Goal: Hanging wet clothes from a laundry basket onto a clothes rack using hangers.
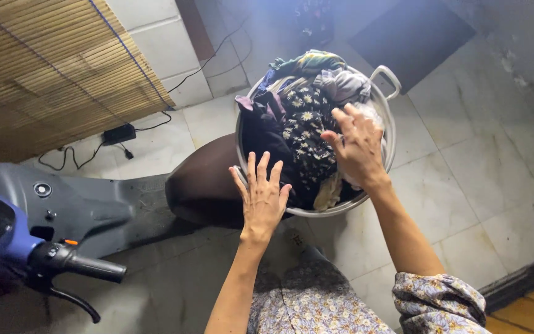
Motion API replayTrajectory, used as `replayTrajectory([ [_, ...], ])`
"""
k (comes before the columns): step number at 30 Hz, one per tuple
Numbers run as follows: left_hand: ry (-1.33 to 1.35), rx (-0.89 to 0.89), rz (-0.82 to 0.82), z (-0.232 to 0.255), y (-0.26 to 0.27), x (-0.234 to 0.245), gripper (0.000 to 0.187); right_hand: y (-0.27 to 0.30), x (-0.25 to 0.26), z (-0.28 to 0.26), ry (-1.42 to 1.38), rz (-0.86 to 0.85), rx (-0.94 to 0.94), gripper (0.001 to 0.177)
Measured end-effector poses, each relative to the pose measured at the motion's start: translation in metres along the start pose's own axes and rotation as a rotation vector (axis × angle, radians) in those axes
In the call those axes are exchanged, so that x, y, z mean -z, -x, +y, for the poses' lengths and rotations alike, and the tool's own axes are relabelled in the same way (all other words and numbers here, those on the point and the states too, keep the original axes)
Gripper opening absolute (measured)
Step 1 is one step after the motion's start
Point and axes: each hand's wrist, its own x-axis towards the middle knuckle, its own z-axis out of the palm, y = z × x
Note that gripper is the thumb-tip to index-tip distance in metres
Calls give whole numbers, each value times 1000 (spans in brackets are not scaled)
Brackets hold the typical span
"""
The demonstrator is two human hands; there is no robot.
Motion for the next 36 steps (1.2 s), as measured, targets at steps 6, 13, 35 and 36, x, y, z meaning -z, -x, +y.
replayTrajectory([
  [6, -45, 89, 67, 31, -10, -9, 57, -45, -18, 70, 56, -24, 120, 66],
  [13, -63, 187, 144, 53, -17, -32, 60, -70, -16, 66, 19, -231, 71, 91],
  [35, 45, 281, 169, 89, -7, -1, 73, -50, 28, 74, -1151, 67, 111, 21],
  [36, 62, 264, 210, 90, -4, 3, 74, -45, 28, 72, -1273, 3, 126, 20],
])
